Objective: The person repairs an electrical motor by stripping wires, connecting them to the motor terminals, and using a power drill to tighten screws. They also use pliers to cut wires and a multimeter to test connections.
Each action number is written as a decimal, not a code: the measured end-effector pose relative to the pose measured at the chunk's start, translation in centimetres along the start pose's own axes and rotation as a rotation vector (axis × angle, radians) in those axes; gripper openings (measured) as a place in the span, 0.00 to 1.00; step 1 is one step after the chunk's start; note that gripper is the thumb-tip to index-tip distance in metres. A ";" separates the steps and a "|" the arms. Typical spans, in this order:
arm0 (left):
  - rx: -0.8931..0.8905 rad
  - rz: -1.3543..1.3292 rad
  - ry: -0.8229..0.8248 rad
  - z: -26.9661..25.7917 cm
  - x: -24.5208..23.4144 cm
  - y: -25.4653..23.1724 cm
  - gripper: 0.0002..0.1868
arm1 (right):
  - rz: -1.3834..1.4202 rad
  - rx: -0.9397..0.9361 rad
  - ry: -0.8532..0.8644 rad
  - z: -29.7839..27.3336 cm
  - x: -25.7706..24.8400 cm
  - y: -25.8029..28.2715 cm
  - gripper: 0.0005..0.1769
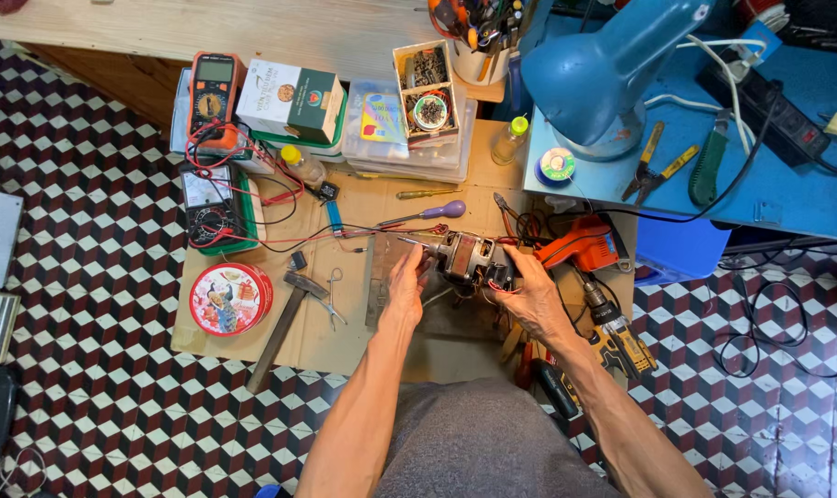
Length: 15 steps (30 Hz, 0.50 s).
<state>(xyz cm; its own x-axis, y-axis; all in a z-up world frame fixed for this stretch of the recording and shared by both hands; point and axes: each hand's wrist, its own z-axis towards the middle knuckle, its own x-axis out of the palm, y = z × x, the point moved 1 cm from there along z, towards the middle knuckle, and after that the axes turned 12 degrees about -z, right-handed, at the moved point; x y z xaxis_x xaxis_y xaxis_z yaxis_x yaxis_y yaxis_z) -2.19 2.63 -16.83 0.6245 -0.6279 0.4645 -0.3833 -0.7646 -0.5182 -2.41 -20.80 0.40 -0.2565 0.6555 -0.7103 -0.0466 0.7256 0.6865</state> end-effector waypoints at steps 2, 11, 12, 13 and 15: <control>0.005 -0.021 -0.036 0.4 0.1 0.4 0.22 | 0.031 0.050 0.040 0.5 -0.4 0.1 0.42; 0.030 -0.070 0.173 -0.4 1.0 -0.3 0.14 | 0.035 0.034 0.001 -0.1 -0.3 0.3 0.40; 0.027 -0.055 0.193 -0.8 0.8 -0.3 0.14 | 0.032 0.035 0.000 0.0 -0.4 0.5 0.41; 0.029 -0.065 0.207 -0.8 1.1 -0.5 0.13 | 0.028 0.033 -0.006 0.1 -0.4 0.7 0.41; 0.034 -0.090 0.231 -0.2 1.7 -0.9 0.13 | 0.069 -0.002 -0.042 -0.1 -0.4 1.1 0.41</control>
<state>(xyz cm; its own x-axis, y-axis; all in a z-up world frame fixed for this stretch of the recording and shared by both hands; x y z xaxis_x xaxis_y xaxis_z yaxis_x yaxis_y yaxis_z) -0.94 2.27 -15.40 0.4818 -0.5769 0.6596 -0.3071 -0.8161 -0.4895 -2.46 -20.24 1.46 -0.2188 0.7120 -0.6672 -0.0321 0.6781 0.7342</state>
